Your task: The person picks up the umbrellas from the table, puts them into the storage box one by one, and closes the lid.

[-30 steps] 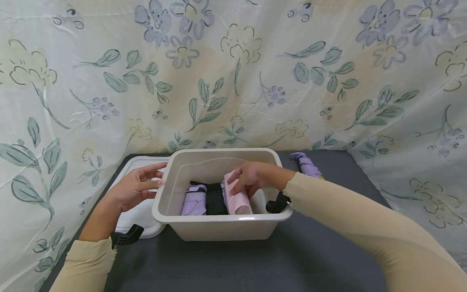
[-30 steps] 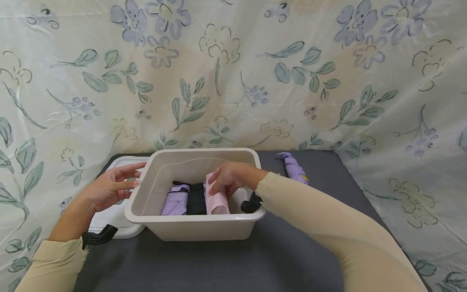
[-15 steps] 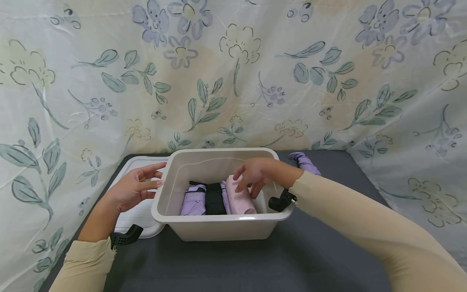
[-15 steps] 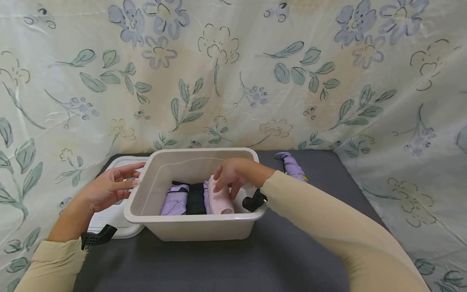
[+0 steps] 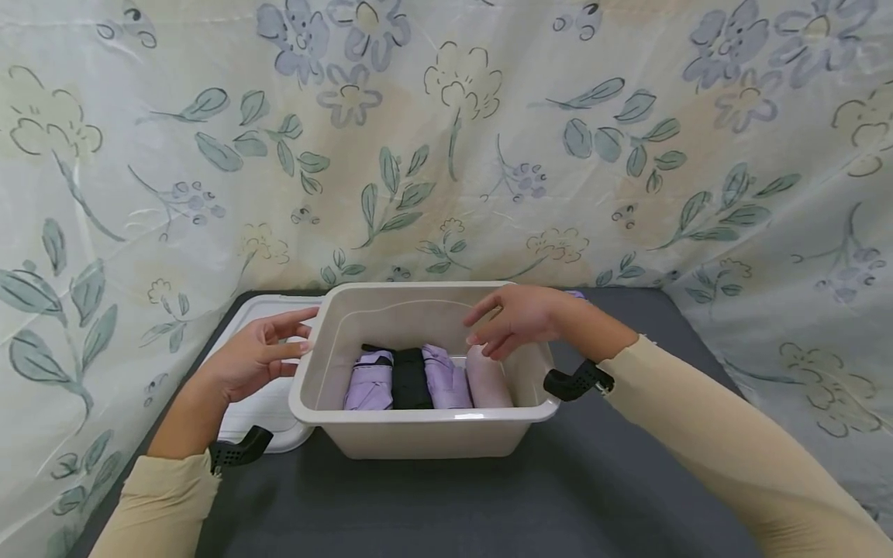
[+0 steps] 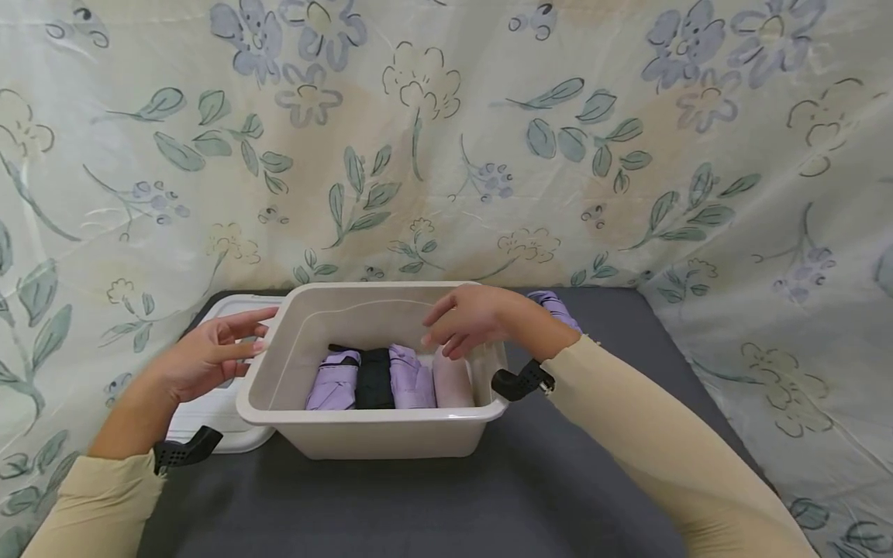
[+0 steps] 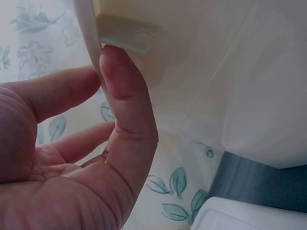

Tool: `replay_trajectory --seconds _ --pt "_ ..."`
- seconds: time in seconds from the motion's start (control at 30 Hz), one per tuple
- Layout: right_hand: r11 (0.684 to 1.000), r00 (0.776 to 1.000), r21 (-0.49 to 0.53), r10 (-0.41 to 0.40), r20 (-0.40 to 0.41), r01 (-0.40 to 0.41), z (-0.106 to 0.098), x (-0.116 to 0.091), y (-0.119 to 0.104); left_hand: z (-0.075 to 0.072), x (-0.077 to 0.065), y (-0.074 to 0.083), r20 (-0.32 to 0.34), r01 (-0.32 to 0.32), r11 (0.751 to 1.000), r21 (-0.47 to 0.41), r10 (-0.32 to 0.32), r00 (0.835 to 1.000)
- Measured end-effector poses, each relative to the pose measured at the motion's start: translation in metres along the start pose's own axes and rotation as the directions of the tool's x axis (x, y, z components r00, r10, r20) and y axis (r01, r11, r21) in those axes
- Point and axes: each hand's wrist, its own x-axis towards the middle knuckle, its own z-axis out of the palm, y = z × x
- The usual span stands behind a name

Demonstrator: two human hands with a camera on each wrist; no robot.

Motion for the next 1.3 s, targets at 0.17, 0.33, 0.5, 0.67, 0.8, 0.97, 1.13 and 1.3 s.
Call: replay_trajectory --seconds 0.17,0.33,0.5,0.67,0.8,0.97,1.13,1.3 --pt "0.989 0.996 0.113 -0.091 -0.016 0.093 -0.008 -0.014 0.007 0.001 0.0 -0.001 -0.001 -0.005 1.0 -0.009 0.005 1.0" --pt "0.972 0.981 0.141 -0.181 -0.069 0.189 -0.015 -0.021 0.017 0.002 -0.001 -0.002 -0.008 -0.002 1.0 -0.02 0.002 1.0" --pt "0.942 0.958 0.183 -0.262 -0.118 0.28 -0.02 -0.027 0.029 0.001 0.0 -0.002 -0.008 -0.003 1.0 -0.022 0.003 1.0" --pt "0.898 0.935 0.266 -0.323 -0.145 0.351 -0.023 -0.036 0.04 0.001 0.0 -0.002 -0.007 0.0 1.0 -0.022 0.0 1.0" --pt "0.871 0.919 0.299 -0.348 -0.186 0.39 -0.025 -0.042 0.049 0.001 0.0 -0.001 -0.009 0.003 1.0 -0.02 -0.003 1.0" --pt "0.834 0.903 0.353 -0.362 -0.23 0.424 -0.029 -0.046 0.061 0.001 0.0 -0.002 -0.01 0.006 1.0 -0.027 -0.006 1.0" --pt "0.785 0.877 0.391 -0.41 -0.252 0.48 -0.035 -0.052 0.075 0.001 0.001 -0.002 -0.011 0.004 1.0 -0.025 -0.005 1.0" --pt "0.735 0.847 0.421 -0.451 -0.281 0.531 -0.042 -0.058 0.088 0.0 0.0 -0.001 -0.014 0.004 1.0 -0.02 -0.005 1.0"
